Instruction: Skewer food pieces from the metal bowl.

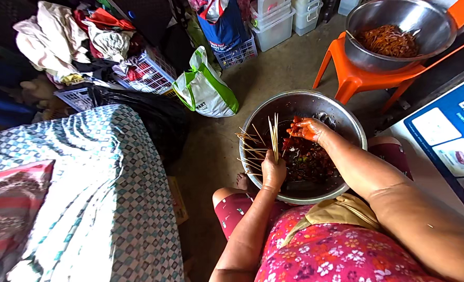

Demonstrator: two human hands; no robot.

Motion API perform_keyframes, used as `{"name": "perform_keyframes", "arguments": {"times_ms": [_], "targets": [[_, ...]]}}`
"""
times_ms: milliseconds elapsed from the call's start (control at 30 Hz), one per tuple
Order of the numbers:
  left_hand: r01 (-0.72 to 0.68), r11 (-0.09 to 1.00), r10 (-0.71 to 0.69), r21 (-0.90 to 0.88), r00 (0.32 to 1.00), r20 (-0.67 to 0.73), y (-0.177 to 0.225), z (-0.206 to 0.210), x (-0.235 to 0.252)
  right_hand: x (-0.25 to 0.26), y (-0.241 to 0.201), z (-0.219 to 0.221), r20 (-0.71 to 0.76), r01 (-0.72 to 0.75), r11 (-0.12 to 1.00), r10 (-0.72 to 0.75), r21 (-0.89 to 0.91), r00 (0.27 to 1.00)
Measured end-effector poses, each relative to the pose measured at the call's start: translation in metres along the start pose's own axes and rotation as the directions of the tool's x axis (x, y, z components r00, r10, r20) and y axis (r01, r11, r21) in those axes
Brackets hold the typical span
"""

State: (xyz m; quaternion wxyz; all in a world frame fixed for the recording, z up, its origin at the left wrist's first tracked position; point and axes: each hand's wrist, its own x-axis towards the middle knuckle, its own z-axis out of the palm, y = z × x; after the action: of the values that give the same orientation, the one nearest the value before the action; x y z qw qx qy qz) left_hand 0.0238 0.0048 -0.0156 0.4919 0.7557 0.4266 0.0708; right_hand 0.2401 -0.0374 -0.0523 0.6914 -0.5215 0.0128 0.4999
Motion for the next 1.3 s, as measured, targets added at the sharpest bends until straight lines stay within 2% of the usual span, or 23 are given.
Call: {"name": "perform_keyframes", "arguments": {"times_ms": [167,567,733,867,1033,1300], "targets": [[0.004,1.0,-0.004,0.004,1.0,0.009,0.001,-0.001,-0.001,-0.002,-0.002,0.003,-0.069,0.038,0.997,-0.043,-0.073,0.997],[-0.012,1.0,0.012,0.004,1.0,0.018,0.0,0.0,-0.001,-0.004,0.001,0.006,-0.138,0.042,0.999,-0.039,0.019,0.99],[-0.005,1.0,0.005,0.013,1.0,0.026,0.001,-0.001,0.0,-0.005,-0.001,0.008,-0.101,0.016,0.992,-0.003,0.126,0.995],[0.003,1.0,-0.003,0.002,1.0,0.03,0.0,0.0,0.0,-0.008,-0.004,0.01,-0.081,0.012,0.991,-0.001,0.13,0.997],[-0.011,1.0,0.011,0.027,1.0,0.027,0.001,0.0,0.001,-0.008,-0.002,0.014,-0.142,0.035,0.988,-0.013,0.153,0.99],[-0.01,0.999,0.009,0.035,1.0,0.02,0.001,0.0,0.002,-0.01,0.0,0.016,-0.107,0.012,0.989,0.004,0.146,0.994]]}}
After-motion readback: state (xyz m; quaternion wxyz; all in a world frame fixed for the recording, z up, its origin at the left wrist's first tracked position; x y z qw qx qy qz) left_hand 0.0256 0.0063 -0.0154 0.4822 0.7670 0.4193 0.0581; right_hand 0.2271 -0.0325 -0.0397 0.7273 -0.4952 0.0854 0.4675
